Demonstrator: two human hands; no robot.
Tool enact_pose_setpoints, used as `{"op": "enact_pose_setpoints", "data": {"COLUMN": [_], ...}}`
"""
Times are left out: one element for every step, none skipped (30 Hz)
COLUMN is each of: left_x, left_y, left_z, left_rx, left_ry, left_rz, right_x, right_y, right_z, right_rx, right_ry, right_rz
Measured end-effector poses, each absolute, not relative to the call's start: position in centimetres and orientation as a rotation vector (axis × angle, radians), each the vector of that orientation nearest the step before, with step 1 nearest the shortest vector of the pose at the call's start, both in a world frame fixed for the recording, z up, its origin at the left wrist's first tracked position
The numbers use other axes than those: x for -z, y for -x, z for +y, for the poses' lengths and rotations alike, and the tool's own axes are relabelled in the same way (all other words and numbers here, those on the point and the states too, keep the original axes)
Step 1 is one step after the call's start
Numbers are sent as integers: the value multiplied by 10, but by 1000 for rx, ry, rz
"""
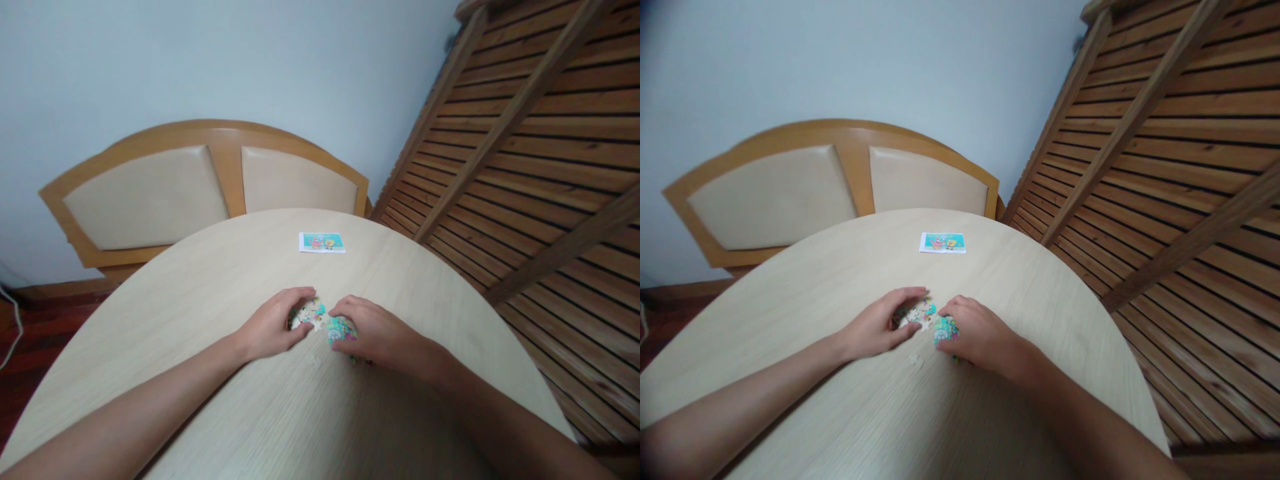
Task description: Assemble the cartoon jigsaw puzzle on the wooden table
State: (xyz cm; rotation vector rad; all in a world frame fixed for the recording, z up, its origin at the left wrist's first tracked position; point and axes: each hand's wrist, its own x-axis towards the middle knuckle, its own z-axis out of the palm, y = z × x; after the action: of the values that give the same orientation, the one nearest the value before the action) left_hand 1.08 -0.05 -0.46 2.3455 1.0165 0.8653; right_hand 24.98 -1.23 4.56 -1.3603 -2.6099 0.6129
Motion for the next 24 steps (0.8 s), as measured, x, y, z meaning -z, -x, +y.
{"op": "enact_pose_setpoints", "data": {"left_x": [5,5,4,4,3,3,2,1,1,0,0,-1,-1,-1,-2,-2,-2,-2,-2,-2,-2,-2,-2,-2], "left_y": [-11,-11,-11,-11,-11,-10,-10,-10,-10,-10,-11,-11,-11,-12,-12,-13,-13,-13,-13,-13,-12,-12,-12,-11], "left_z": [-1,-1,-2,-2,-1,-1,-1,-1,0,0,0,0,0,1,1,1,1,1,1,0,0,0,-1,-1], "left_rx": [-824,-789,-764,-752,-751,-754,-756,-756,-757,-758,-762,-770,-778,-790,-800,-812,-825,-836,-845,-854,-859,-861,-855,-839], "left_ry": [-2378,-2402,-2416,-2422,-2423,-2421,-2420,-2422,-2427,-2434,-2439,-2443,-2442,-2437,-2428,-2414,-2397,-2379,-2359,-2343,-2336,-2342,-2362,-2392], "left_rz": [1041,1059,1073,1085,1093,1101,1104,1102,1096,1089,1088,1092,1102,1114,1122,1126,1124,1121,1121,1129,1142,1155,1160,1155], "right_x": [-46,-46,-47,-47,-46,-46,-45,-44,-43,-42,-41,-40,-40,-39,-39,-38,-38,-37,-36,-35,-34,-33,-31,-30], "right_y": [-249,-248,-247,-246,-245,-244,-243,-242,-241,-240,-238,-237,-237,-237,-237,-237,-238,-239,-239,-240,-242,-242,-243,-244], "right_z": [-12,-13,-13,-14,-15,-16,-17,-18,-19,-19,-18,-17,-16,-14,-13,-11,-10,-9,-8,-7,-5,-4,-3,-1], "right_rx": [-571,-521,-465,-406,-340,-269,-197,-128,-70,-22,17,47,69,83,84,78,62,39,9,-32,-87,-154,-230,-307], "right_ry": [1369,1376,1381,1382,1382,1381,1380,1375,1365,1355,1346,1336,1328,1324,1327,1339,1357,1380,1402,1422,1432,1433,1426,1413], "right_rz": [-2623,-2642,-2664,-2693,-2721,-2744,-2764,-2783,-2801,-2822,-2845,-2867,-2882,-2888,-2883,-2863,-2826,-2774,-2710,-2636,-2561,-2487,-2422,-2366]}}
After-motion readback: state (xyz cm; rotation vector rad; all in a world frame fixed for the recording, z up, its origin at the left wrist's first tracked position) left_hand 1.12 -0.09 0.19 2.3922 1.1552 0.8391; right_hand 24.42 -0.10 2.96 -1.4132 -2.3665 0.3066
